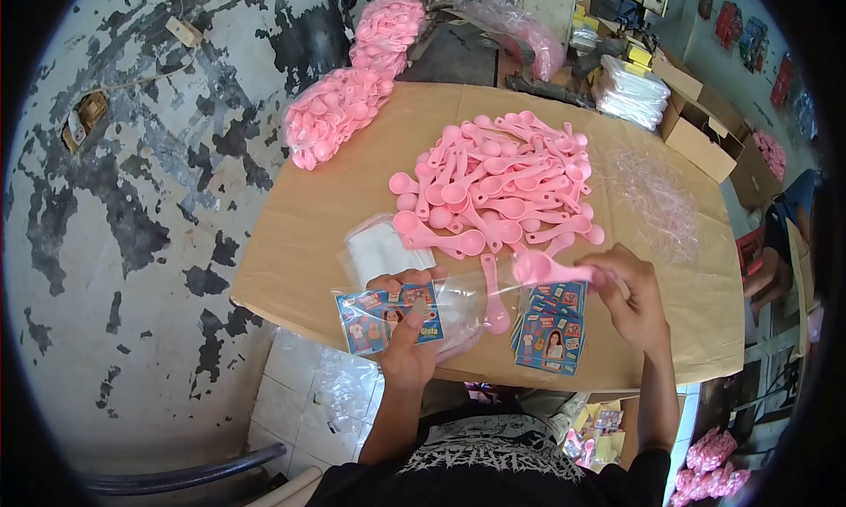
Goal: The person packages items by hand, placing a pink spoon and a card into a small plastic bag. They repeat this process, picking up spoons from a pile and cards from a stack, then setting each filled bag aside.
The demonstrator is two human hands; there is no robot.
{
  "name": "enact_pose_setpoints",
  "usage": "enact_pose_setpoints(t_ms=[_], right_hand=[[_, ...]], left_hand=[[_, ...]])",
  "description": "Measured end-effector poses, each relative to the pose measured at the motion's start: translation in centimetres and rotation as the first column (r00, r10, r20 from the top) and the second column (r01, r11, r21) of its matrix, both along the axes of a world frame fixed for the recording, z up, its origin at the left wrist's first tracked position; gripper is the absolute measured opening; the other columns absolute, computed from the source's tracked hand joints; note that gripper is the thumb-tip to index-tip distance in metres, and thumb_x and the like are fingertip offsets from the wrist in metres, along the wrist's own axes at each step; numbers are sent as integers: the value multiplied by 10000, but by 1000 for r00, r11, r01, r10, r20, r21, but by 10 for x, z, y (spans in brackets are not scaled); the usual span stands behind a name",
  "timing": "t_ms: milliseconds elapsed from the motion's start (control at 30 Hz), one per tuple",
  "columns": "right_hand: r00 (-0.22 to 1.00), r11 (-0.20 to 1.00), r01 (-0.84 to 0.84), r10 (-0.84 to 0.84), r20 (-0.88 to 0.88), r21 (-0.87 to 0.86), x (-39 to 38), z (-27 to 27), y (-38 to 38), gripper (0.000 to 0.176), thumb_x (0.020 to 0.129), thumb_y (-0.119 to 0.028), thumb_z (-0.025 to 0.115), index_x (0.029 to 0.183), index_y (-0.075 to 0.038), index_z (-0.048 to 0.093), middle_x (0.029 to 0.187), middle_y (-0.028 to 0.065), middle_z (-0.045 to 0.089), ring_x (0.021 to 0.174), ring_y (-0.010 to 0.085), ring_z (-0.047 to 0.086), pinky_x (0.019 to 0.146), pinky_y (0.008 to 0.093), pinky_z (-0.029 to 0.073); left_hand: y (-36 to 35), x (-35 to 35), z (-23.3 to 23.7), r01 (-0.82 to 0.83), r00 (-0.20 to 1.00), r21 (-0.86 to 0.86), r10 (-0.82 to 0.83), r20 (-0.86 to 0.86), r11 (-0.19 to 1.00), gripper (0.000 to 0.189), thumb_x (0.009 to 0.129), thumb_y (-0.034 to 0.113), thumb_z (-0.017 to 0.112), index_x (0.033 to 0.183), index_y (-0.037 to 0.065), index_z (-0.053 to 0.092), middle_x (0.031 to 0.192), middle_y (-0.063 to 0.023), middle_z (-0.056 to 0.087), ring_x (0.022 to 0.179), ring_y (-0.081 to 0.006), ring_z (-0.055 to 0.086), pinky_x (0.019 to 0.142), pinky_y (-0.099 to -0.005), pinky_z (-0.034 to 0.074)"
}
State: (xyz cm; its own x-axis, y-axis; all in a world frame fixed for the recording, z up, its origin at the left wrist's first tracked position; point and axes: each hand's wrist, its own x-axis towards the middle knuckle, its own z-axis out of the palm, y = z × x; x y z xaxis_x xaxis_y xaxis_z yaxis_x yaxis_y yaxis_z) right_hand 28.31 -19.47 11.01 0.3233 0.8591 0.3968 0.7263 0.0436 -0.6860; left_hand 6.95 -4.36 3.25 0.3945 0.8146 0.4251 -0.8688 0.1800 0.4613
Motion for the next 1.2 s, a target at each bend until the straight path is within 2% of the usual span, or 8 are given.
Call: enact_pose_setpoints(t_ms=[400, 533, 600, 733, 833, 967, 1033, 1200], right_hand=[[962, 971, -236, 237, -139, 24, -44, 17, 6, 188, 828, -166, 701, 926, -10, 661, 737, 106, 642, 613, 212, 578, 577, 319, 460], [984, 991, -131, 125, 129, 37, -35, 40, -7, 208, 792, -168, 751, 885, -12, 648, 674, 89, 613, 543, 190, 582, 511, 282, 430], [1000, 933, 14, -6, -21, 360, -32, 56, -21, 170, 773, -128, 757, 851, -20, 651, 645, 65, 605, 516, 155, 557, 486, 264, 404], [975, 966, 19, -75, 208, 256, -26, 73, -12, 113, 758, -73, 753, 773, -33, 648, 622, 16, 608, 474, 76, 495, 443, 240, 350], [996, 975, 68, -79, 45, 210, -29, 84, -10, 117, 769, -78, 742, 720, -41, 643, 614, 20, 613, 460, 66, 490, 437, 251, 345], [969, 992, -118, 126, 213, -50, -35, 66, 6, 105, 765, -108, 734, 732, -53, 651, 557, 0, 564, 466, 70, 485, 446, 269, 344], [995, 973, -59, 40, 89, 222, -34, 60, 9, 134, 767, -162, 744, 805, -53, 675, 584, -6, 571, 501, 66, 502, 456, 272, 358], [992, 976, -21, 47, -114, 216, -29, 46, -1, 159, 799, -107, 739, 931, -28, 701, 743, 51, 677, 598, 86, 585, 543, 241, 447]], left_hand=[[-45, 29, 2, 247, 969, -279, -240, 58, 928, 364, 940, 130, 570, 1253, 123, 386, 1354, -130, 477, 1323, -310, 414, 1100, -508, 355], [-52, 30, 0, 414, 909, -371, -401, 115, 832, 595, 930, 221, 590, 1413, 92, 268, 1442, -145, 371, 1376, -304, 333, 1137, -486, 303], [-55, 29, -5, 464, 880, -329, -469, 70, 822, 798, 895, 328, 644, 1483, 68, 172, 1479, -149, 312, 1386, -296, 313, 1147, -464, 285], [-48, 35, -1, 122, 909, 3, -110, -402, 993, 1188, 685, 469, 810, 1507, 24, 77, 1516, -170, 235, 1401, -314, 258, 1135, -439, 249], [-42, 34, 31, 19, 662, 799, 592, -461, 601, 1138, 698, 354, 819, 1497, -4, 91, 1516, -203, 215, 1413, -349, 214, 1137, -441, 212], [-47, 46, 34, 87, 606, 898, 693, -390, 430, 653, 823, 104, 703, 1367, -50, 376, 1385, -262, 411, 1278, -343, 449, 1038, -399, 377], [-53, 36, 46, 368, 647, 475, 147, -749, 799, 396, 936, 55, 556, 1303, -52, 454, 1218, -201, 579, 1118, -243, 582, 933, -328, 455], [-51, 21, 32, 710, 568, 108, -475, -672, 696, 394, 1019, 126, 434, 1374, -41, 398, 1233, -134, 599, 1110, -154, 571, 920, -262, 422]])
